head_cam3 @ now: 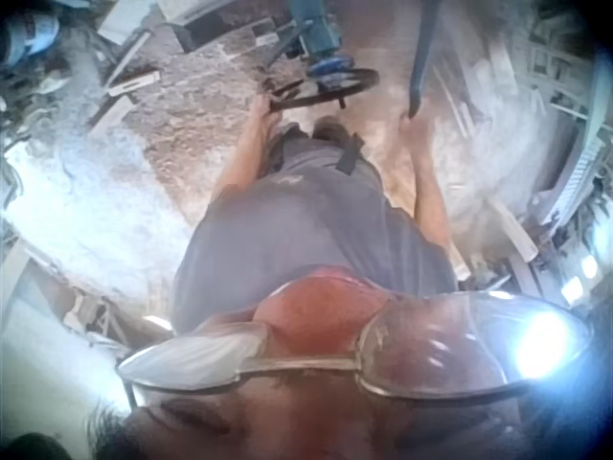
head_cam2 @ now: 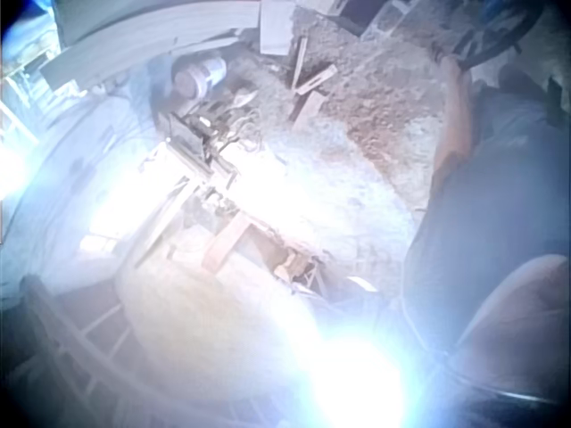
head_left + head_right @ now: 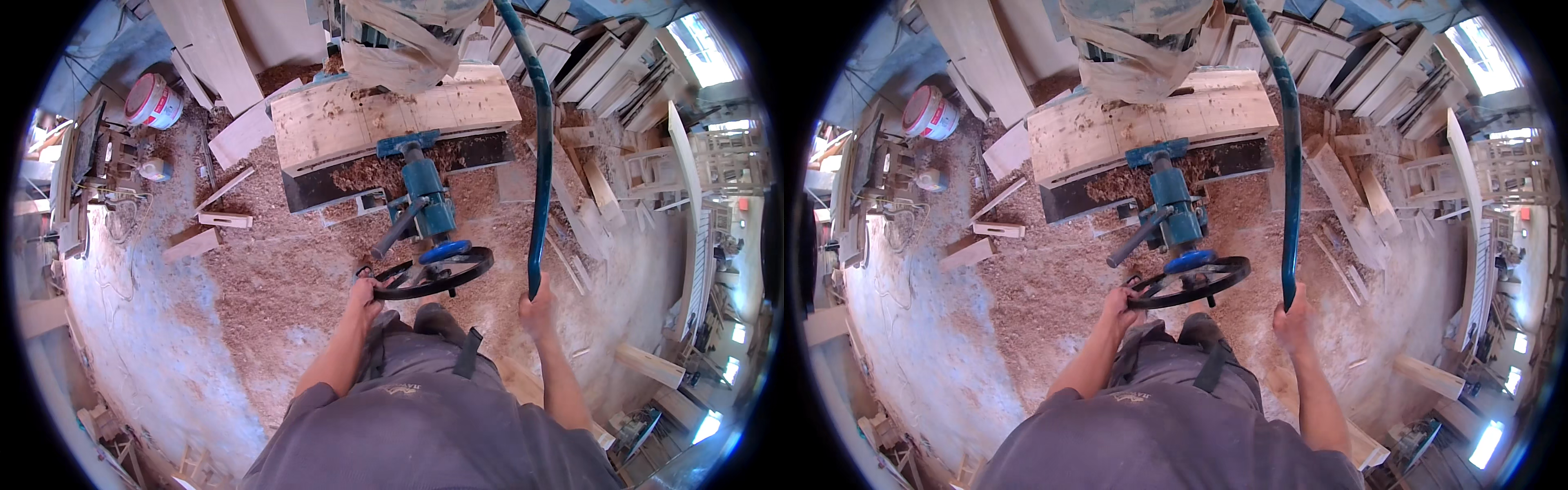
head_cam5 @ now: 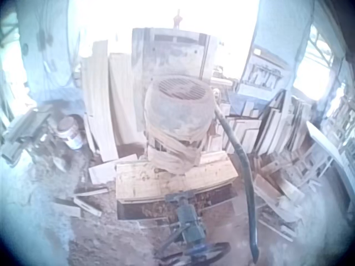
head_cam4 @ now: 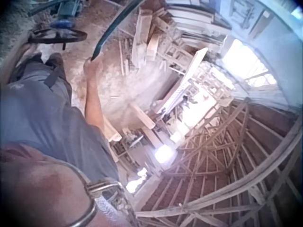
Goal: The person operates a drill press to bore elongated slots into a rectangular wooden plank. They secure the plank, lower the drill bit using a handwheel, and then remove the plank to inspect the cut before repeating the process.
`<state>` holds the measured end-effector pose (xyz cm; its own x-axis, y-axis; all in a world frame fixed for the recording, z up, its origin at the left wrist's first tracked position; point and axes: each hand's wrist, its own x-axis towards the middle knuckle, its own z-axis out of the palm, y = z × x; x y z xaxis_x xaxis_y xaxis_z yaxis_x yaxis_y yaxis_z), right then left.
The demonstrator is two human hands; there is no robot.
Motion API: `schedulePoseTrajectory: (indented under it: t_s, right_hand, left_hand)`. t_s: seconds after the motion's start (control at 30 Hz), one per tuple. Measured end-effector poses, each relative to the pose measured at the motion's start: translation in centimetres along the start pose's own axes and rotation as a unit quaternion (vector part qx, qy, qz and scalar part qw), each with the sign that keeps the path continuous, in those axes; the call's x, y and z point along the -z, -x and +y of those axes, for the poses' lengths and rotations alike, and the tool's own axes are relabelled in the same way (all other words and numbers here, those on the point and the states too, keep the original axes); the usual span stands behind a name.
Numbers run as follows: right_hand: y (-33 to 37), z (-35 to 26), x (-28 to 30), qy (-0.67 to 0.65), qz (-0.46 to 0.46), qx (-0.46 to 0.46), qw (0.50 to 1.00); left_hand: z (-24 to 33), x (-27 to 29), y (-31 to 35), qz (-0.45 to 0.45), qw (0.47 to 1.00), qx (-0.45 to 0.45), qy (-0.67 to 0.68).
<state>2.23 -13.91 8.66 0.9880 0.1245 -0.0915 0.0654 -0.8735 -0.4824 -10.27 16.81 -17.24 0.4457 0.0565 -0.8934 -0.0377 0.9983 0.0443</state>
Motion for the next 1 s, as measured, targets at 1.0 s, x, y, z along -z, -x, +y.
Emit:
schedulePoseTrajectory:
  t_s: [1.0]
  right_hand:
    - [-0.6,1.0,0.7,0.007,-0.013,-0.013,1.000]
  left_hand:
    - [-0.5,-0.5,-0.8,0.007,0.999,0.028,-0.043]
